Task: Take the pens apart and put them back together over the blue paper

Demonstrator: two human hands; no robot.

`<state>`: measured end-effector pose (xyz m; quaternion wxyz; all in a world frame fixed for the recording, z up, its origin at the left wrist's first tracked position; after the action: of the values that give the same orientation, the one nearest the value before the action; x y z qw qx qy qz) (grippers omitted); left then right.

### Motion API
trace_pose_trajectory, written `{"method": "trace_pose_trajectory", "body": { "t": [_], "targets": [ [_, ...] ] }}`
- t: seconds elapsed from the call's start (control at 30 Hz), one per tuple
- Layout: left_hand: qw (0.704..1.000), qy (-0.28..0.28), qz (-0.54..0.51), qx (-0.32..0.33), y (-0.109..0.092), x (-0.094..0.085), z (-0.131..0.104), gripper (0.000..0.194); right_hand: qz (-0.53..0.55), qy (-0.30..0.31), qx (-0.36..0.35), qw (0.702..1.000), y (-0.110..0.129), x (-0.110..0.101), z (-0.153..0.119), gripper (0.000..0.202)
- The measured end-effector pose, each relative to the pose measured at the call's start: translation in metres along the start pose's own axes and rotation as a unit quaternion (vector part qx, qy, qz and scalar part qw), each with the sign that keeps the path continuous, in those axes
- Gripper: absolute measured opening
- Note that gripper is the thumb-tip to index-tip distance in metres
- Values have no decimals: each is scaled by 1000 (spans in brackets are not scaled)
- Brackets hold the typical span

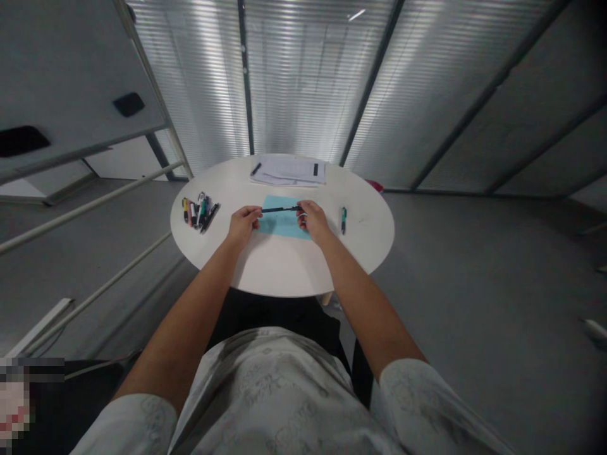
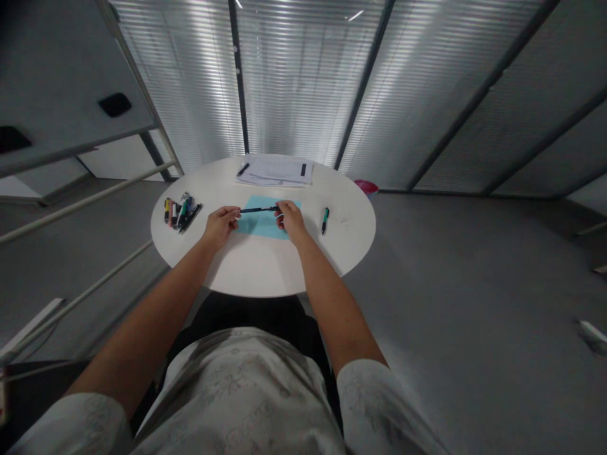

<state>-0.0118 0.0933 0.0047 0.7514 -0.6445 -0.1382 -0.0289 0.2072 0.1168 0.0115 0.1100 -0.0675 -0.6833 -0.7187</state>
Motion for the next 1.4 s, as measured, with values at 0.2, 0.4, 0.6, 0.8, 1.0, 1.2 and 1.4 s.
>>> {"method": "trace_pose_trajectory", "body": {
  "t": [0.2,0.4,0.6,0.8,1.0,1.2,1.4],
  "targets": [
    [1000,-3,4,11,-2,1,0,19,-33,-5,-2,999,2,0,0,22],
    [1000,-11,15,10,-2,-1,0,18,-13,0,1,1000,1,0,0,28],
    [1000,-14,6,-5,-4,0,-3,15,36,-8,30,999,-3,-2,0,33],
    [1000,-14,-1,-14,-1,-1,-2,17,33,-15,39,999,2,1,-5,34],
    [1000,-15,1,-11,-1,-2,-1,18,60,10,45,997,2,3,-6,31],
    [1000,-20,0,-14,-2,-1,-3,19,59,8,57,997,2,3,-7,30],
    [1000,-17,2,-5,-2,-1,-1,19,63,18,47,997,2,3,-6,34]
  ]
}}
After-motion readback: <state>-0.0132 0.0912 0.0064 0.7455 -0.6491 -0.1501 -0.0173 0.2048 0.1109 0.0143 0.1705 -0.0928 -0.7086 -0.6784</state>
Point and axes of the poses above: each hand's wrist, its own z-axis towards the middle knuckle, its own x-axis out of the palm, y = z × x, the point moved 9 cm from there along z, towards the middle knuckle, and after that the axes turned 4 degrees about z, right-handed, at the moved point
